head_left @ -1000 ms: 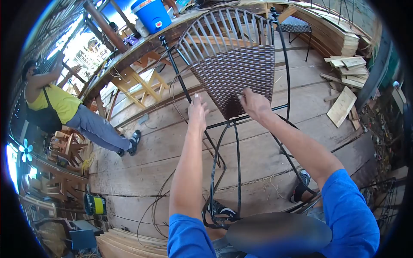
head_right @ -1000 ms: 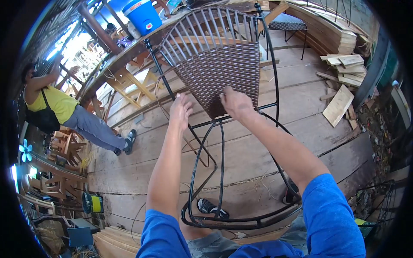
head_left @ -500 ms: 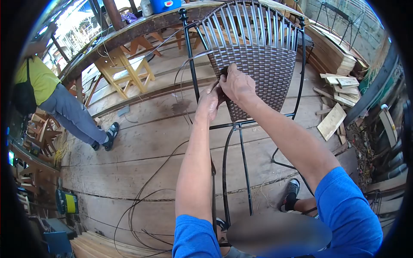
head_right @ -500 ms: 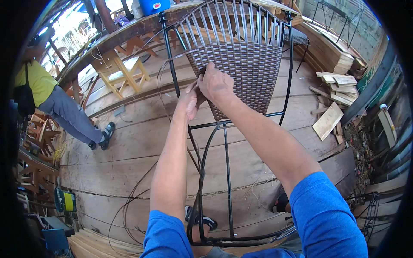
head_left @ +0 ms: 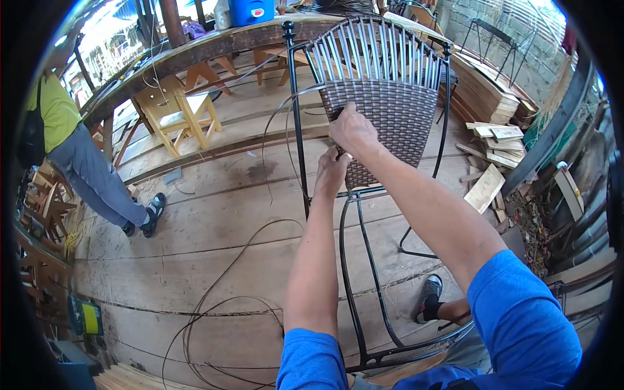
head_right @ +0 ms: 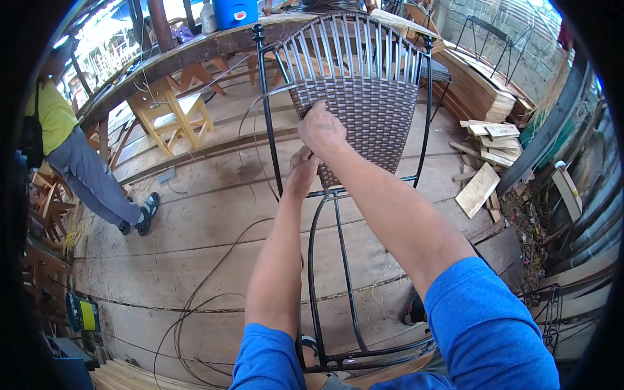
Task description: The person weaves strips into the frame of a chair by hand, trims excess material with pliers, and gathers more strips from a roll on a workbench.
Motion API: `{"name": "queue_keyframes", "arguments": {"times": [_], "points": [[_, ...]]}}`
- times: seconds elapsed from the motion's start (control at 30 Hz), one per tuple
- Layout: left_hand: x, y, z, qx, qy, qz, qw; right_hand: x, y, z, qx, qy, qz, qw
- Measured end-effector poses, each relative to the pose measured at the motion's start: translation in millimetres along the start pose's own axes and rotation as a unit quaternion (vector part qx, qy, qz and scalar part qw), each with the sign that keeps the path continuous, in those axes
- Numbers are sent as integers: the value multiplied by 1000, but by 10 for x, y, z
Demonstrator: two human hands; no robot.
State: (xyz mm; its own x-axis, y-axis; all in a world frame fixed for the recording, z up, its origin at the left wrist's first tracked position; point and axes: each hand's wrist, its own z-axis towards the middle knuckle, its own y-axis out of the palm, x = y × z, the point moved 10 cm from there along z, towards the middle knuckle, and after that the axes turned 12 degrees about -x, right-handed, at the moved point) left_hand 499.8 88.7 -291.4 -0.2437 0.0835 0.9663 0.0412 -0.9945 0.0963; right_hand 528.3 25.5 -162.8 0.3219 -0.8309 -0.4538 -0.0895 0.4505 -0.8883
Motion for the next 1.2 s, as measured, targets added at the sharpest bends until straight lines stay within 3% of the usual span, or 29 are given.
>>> {"name": "queue_keyframes", "arguments": {"times": [0.2, 0.27, 0.37, 0.47, 0.73, 0.9, 1.2], "points": [[283, 62, -148, 15, 28, -42, 999, -16, 92, -13, 6, -19, -1, 1000], [165, 25, -96, 22, 12, 7, 1000, -11, 57, -27, 23, -19, 1, 1000], [154, 12, -123, 29, -5, 56, 998, -66, -71, 57, -34, -68, -81, 994], [178, 7, -132, 29, -7, 70, 997, -138, -313, 99, 7, -76, -22, 997], [129, 37, -125, 9, -20, 40, 999, -150, -324, 146, 24, -23, -24, 999], [133, 80, -167, 16, -35, 16, 999, -105, -314, 286, -6, -93, -8, 996], [156, 65, -151, 26, -17, 34, 999, -160, -403, 139, -10, -56, 2, 998]]}}
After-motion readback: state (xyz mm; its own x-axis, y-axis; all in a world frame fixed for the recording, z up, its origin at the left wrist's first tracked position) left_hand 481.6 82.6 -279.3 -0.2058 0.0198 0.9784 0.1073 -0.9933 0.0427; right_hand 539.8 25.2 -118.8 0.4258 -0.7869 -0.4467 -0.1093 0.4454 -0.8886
